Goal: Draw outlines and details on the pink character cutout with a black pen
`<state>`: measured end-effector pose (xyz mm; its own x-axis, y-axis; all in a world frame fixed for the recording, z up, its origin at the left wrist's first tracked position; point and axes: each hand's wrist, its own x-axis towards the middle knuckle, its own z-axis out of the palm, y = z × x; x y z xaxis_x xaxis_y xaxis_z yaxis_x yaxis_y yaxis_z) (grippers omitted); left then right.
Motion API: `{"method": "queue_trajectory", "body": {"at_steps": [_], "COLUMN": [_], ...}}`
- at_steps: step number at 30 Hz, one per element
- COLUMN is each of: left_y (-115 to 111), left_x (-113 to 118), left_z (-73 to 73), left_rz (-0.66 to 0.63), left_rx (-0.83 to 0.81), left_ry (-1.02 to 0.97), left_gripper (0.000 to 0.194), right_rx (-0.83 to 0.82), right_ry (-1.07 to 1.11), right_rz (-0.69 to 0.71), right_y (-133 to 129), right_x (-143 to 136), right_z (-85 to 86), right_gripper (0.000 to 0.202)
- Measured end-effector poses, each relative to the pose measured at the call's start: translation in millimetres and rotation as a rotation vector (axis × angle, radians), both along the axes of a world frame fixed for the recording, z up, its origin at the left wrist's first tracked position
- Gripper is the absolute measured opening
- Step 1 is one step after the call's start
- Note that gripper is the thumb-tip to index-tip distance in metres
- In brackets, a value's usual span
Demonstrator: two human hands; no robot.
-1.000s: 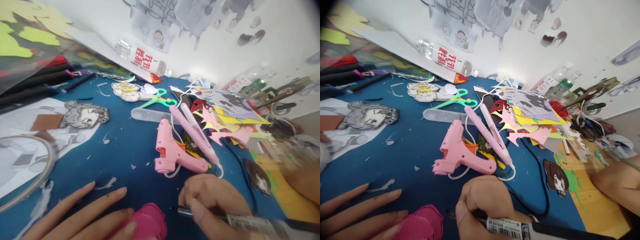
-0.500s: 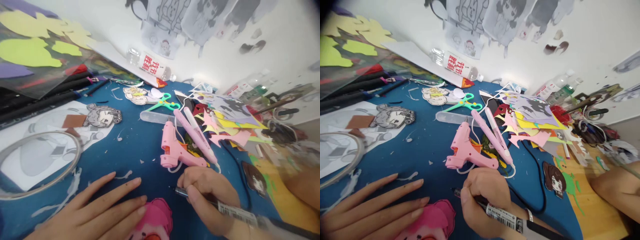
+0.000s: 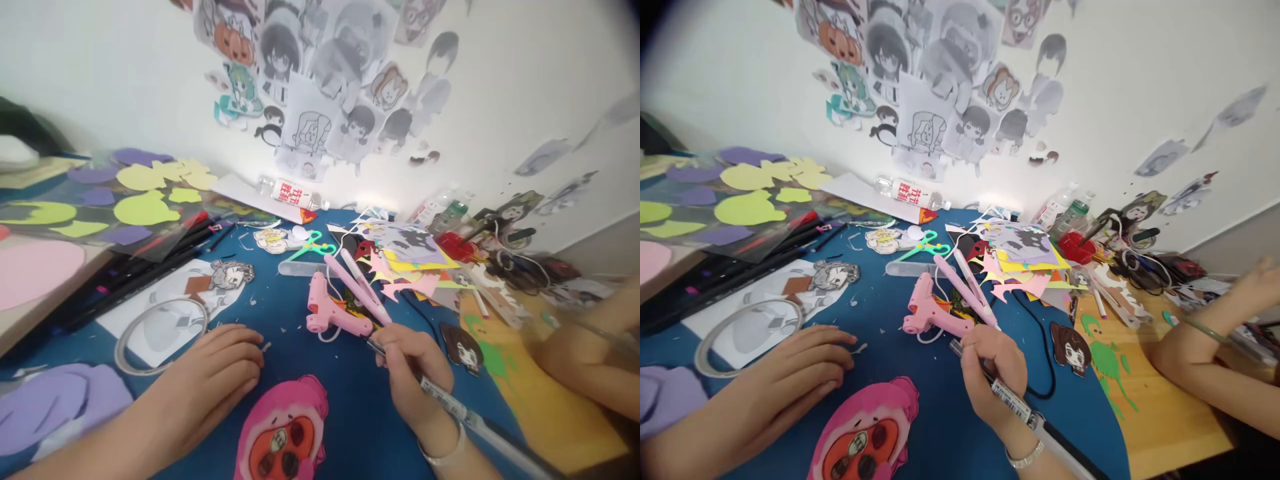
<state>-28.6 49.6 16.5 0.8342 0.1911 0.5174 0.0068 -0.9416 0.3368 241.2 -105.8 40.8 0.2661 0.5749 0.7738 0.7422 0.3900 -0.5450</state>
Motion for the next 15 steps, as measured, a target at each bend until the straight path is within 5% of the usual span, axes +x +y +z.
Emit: {"method": "queue_trajectory", "body": {"at_steps": [8, 15], "left_y": [11, 16], "left_x": [3, 4], "left_z": [-0.2, 2.3], "left_rz": [0.025, 0.057], "left_rx": [0.126, 0.292], "left_ry": [-0.024, -0.063], "left_gripper": [0.009, 0.011], "right_rx": [0.133, 0.053], "right_ry": [0.072, 0.106], "right_rz": [-0.095, -0.196], "right_y": [-6, -45], "right_x": [2, -10], "right_z": [-16.9, -35.5], "right_gripper": [0.02, 0.023]}}
